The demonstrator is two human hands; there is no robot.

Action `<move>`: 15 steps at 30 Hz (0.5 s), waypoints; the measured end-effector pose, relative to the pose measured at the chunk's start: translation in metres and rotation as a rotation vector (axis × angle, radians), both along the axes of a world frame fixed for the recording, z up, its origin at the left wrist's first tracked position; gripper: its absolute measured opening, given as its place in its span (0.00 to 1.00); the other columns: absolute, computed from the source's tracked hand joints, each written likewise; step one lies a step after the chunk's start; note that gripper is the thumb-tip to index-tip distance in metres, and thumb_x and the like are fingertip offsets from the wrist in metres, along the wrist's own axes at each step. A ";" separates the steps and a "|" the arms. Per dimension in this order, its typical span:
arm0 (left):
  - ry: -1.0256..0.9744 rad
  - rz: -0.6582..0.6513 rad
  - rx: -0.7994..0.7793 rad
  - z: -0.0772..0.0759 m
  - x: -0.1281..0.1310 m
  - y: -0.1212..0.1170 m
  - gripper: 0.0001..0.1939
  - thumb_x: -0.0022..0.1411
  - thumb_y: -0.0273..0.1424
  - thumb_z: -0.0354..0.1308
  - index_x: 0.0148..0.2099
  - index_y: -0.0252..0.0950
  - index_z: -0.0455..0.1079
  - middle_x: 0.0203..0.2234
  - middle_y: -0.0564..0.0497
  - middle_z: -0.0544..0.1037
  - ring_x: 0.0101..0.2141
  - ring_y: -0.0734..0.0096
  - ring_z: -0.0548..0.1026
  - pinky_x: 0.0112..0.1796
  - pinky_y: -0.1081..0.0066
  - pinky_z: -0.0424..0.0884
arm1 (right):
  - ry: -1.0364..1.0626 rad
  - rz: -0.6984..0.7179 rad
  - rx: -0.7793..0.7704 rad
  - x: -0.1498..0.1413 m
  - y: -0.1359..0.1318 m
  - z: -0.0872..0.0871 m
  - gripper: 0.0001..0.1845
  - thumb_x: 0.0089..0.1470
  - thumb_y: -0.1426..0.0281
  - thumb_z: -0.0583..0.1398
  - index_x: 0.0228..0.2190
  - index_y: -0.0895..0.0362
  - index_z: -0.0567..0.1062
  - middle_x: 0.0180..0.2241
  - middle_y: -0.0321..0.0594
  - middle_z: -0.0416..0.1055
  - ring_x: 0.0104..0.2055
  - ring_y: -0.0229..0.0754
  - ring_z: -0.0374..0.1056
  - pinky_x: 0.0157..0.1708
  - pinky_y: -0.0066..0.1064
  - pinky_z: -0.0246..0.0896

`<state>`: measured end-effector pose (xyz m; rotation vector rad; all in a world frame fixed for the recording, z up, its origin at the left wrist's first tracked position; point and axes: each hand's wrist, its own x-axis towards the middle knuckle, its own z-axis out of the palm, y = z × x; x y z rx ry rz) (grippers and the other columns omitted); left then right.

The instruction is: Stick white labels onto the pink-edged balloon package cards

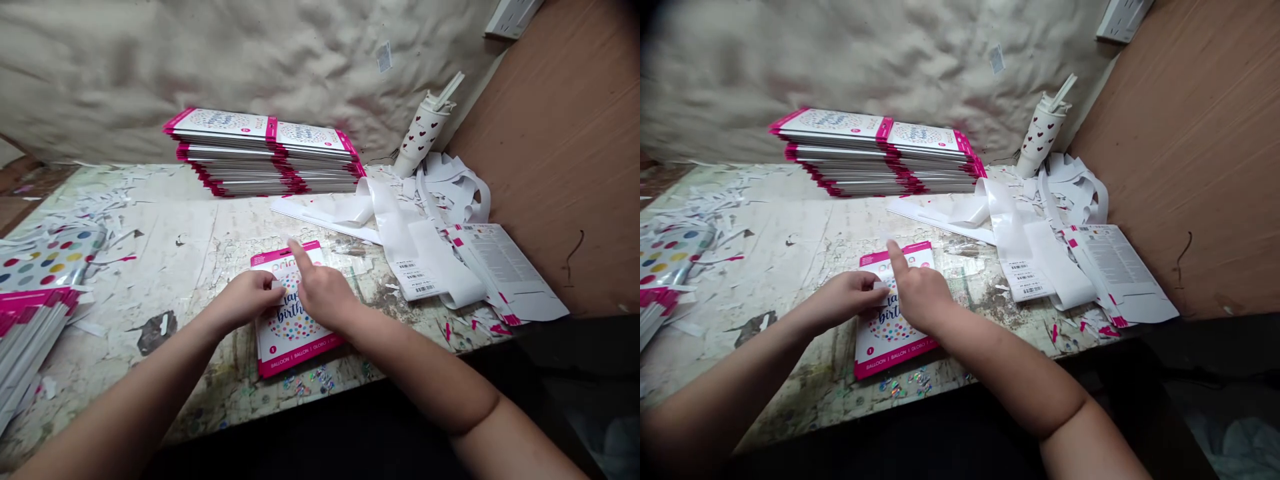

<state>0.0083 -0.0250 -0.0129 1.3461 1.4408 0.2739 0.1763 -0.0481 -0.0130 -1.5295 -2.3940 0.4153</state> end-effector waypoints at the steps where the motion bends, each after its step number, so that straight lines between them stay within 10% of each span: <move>1: -0.031 0.016 -0.008 -0.001 -0.001 -0.001 0.13 0.45 0.37 0.61 0.21 0.36 0.62 0.14 0.55 0.69 0.18 0.74 0.67 0.23 0.73 0.63 | -0.036 0.034 0.040 -0.006 -0.001 -0.008 0.40 0.54 0.76 0.50 0.63 0.61 0.36 0.28 0.42 0.71 0.28 0.44 0.63 0.29 0.34 0.59; 8: -0.257 0.165 -0.122 0.002 -0.022 -0.010 0.18 0.43 0.43 0.64 0.25 0.35 0.64 0.17 0.56 0.69 0.21 0.74 0.70 0.27 0.72 0.68 | -0.032 0.176 0.209 -0.016 -0.008 -0.034 0.35 0.57 0.76 0.46 0.63 0.61 0.39 0.28 0.41 0.71 0.32 0.44 0.62 0.33 0.33 0.59; 15: -0.286 0.305 -0.118 -0.001 -0.024 -0.019 0.18 0.40 0.41 0.65 0.28 0.35 0.66 0.20 0.56 0.71 0.21 0.75 0.70 0.25 0.74 0.67 | 0.208 0.317 0.047 0.005 -0.011 -0.029 0.41 0.52 0.70 0.55 0.63 0.57 0.43 0.44 0.45 0.70 0.49 0.47 0.62 0.54 0.44 0.52</move>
